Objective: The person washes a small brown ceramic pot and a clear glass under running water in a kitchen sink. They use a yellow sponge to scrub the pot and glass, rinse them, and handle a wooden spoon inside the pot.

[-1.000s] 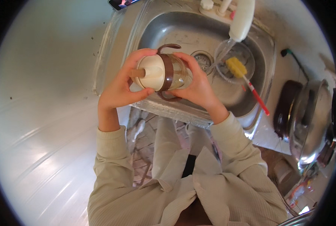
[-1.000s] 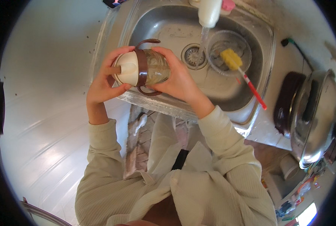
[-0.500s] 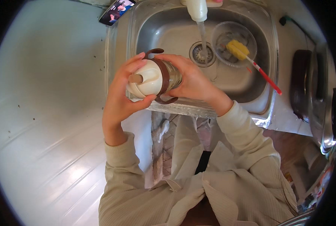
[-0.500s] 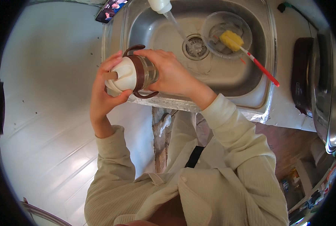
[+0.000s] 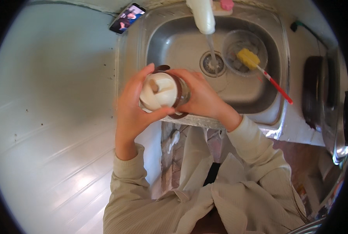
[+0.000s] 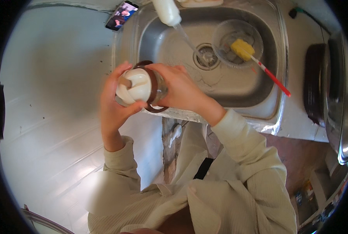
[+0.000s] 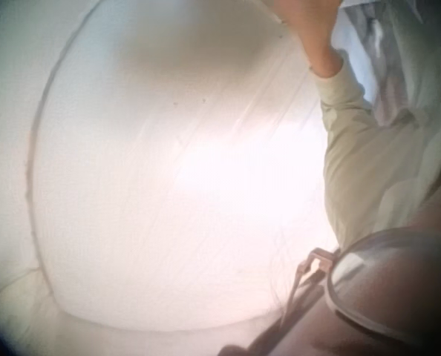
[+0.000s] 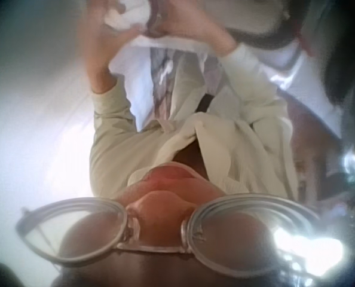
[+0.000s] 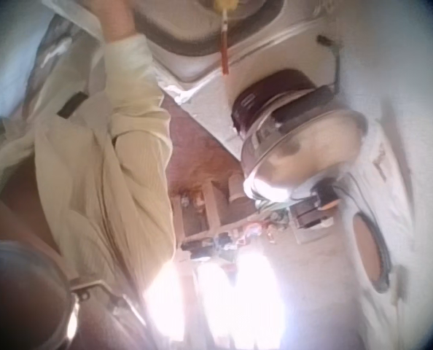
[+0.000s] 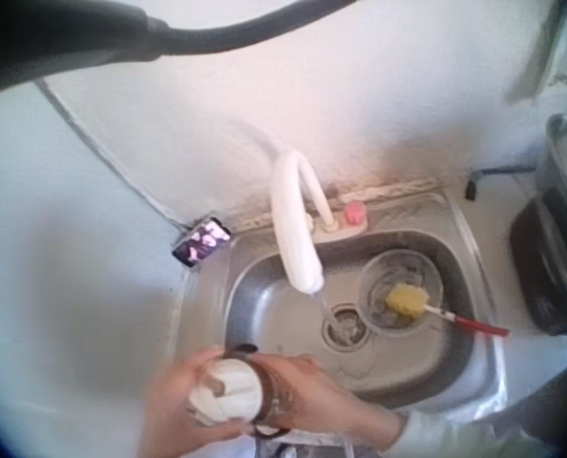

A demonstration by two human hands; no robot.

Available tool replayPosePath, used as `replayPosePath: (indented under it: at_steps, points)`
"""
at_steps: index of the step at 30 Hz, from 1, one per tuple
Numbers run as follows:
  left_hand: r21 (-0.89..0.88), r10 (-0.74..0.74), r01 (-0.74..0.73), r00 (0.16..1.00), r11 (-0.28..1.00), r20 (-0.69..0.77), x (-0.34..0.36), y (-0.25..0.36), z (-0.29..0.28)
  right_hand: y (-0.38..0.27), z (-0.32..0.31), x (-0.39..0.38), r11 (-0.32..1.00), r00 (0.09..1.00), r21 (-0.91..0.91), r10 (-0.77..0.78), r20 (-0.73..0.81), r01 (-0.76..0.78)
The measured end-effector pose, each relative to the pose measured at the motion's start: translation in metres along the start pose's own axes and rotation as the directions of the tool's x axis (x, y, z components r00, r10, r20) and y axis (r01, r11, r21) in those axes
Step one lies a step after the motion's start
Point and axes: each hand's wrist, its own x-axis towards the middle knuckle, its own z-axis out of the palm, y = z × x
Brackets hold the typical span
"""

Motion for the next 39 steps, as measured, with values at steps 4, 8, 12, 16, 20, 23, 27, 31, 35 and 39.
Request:
replayPosePath:
  at_steps: [4, 8, 12, 16, 20, 23, 27, 31, 35, 39]
  points:
    - [-0.831, -0.13, -0.067, 0.978, 0.552, -0.165, -0.013, -0.03, 0.023, -0.013, -0.01, 0.0, 0.999, 0.999, -0.031, 0.045, -0.012, -0.045]
    - [-0.941, -0.603, 0.133, 0.793, 0.312, -0.088, -0.048, -0.05, 0.08, -0.022, -0.005, 0.004, 0.997, 0.998, -0.05, 0.057, -0.005, -0.057]
    - [-0.913, -0.475, -0.178, 0.88, -0.368, 0.021, -0.053, -0.046, 0.133, -0.015, 0.004, -0.003, 0.992, 0.992, -0.028, 0.125, 0.015, -0.125]
    - [-0.908, -0.489, -0.191, 0.872, -0.372, 0.017, -0.046, -0.057, 0.158, -0.031, -0.006, -0.003, 0.98, 0.971, -0.063, 0.194, 0.141, -0.187]
    - [-0.874, -0.545, -0.143, 0.824, -0.464, 0.154, -0.049, -0.065, 0.153, -0.039, -0.038, 0.01, 0.975, 0.94, -0.185, 0.177, 0.291, -0.127]
    - [-0.905, -0.552, -0.103, 0.819, -0.414, 0.159, -0.043, -0.061, 0.148, -0.056, -0.039, 0.018, 0.989, 0.961, -0.095, 0.133, 0.242, -0.113]
    - [-0.885, -0.498, -0.161, 0.863, -0.436, 0.089, -0.029, -0.055, 0.159, -0.062, 0.0, 0.02, 0.986, 0.996, -0.152, 0.077, 0.049, -0.069]
    - [-0.846, -0.412, -0.075, 0.894, -0.528, 0.178, -0.026, -0.048, 0.147, -0.055, -0.005, 0.019, 0.995, 0.989, -0.061, 0.087, 0.115, -0.08]
    - [-0.8, -0.279, 0.087, 0.91, -0.594, 0.306, -0.026, -0.046, 0.135, -0.051, -0.037, 0.044, 1.0, 0.882, -0.017, 0.031, 0.471, -0.026]
    - [-0.751, -0.22, 0.271, 0.848, -0.602, 0.483, -0.025, -0.046, 0.128, -0.055, -0.047, 0.056, 0.969, 0.824, 0.123, 0.112, 0.555, -0.214]
